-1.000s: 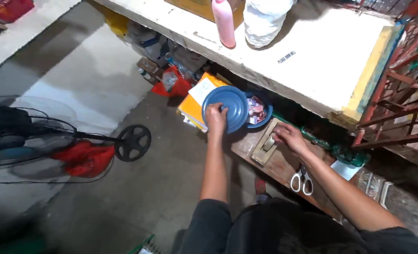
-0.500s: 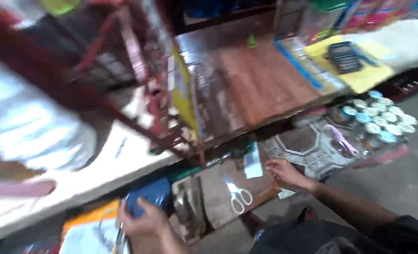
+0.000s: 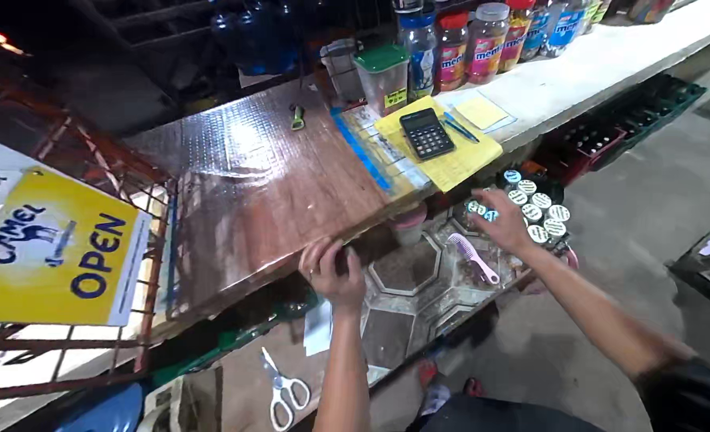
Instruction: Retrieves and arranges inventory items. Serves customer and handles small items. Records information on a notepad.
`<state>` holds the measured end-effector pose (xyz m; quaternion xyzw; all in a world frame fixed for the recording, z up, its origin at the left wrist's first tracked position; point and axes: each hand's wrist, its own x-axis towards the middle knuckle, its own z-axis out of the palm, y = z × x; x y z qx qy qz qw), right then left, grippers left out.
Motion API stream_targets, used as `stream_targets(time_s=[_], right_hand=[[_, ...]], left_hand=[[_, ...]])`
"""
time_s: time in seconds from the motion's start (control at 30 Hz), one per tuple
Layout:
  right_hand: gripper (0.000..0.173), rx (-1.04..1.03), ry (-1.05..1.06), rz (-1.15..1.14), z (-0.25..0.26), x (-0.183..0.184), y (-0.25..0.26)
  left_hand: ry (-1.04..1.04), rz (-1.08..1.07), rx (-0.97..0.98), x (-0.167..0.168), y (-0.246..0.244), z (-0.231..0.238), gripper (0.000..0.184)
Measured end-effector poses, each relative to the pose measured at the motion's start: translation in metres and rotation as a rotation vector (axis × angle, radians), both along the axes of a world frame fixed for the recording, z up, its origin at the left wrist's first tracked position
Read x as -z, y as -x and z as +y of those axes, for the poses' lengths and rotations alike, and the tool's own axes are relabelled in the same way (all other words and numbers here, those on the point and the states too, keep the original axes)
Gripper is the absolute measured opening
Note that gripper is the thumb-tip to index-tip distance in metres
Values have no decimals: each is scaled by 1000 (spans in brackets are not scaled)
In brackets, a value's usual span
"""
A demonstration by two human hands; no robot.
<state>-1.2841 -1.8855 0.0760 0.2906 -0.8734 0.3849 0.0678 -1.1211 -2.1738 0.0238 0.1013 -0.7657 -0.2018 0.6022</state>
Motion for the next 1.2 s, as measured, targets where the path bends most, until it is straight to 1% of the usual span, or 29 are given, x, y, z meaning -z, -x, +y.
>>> stream_targets(time_s=[0.07,0.1,0.13,0.2,0.27,0.33,0.43,0.47,0.53,0.6,0.67,0.77,0.83,0.9,1.0,1.03,1.1,1.2], right_hand=[[70,31,45,9,-27,-15,40],[79,45,58,14,-45,-20,58],[87,61,59,8,-64,-23,75],[104,112,20,-17,-102,-18,111],[116,147,-59,-90,-131,-12,149],[119,139,-159,-155,-147,-5,171],[114,58,-247,-161,-156,-11,189],[112,14,-249,-154,-148,-15,196],[111,-34,-182,-78,-121,-21,216],[111,19,-111,32,-82,-34,257],[112,139,-62,79,-43,-39,309],[114,267,-53,-78,0,-22,370],[108,267,-130,-127,10,-9,389],[90,210,-177,-69,11,-11,380],[42,32,-204,71,1,-31,327],[32,-29,-242,73,-3,-35,307],[30,-100,-313,11,-7,-34,273],[34,-99,-336,-7,-10,-11,253]], left_hand=[[-12,-42,-12,-13,46,-1,28],[-37,-87,-15,-18,69,-3,32],[-67,-158,-20,-23,91,-5,37],[-161,-297,3,-29,134,-4,43],[-267,-389,42,-21,171,3,45],[-291,-464,12,-8,188,9,48],[-260,-501,-82,-7,195,8,46],[-264,-531,-95,-9,194,9,46],[-258,-561,-141,-8,191,12,46],[-229,-537,-242,-8,193,15,46],[-219,-532,-342,-9,193,19,45],[-227,-542,-414,-6,192,20,41],[-234,-552,-429,-6,193,19,40],[-243,-578,-445,-8,193,21,39],[-224,-556,-442,-9,193,22,34],[-209,-542,-432,-9,194,21,33],[-185,-521,-416,-8,194,22,30],[-183,-512,-397,-10,193,23,28]])
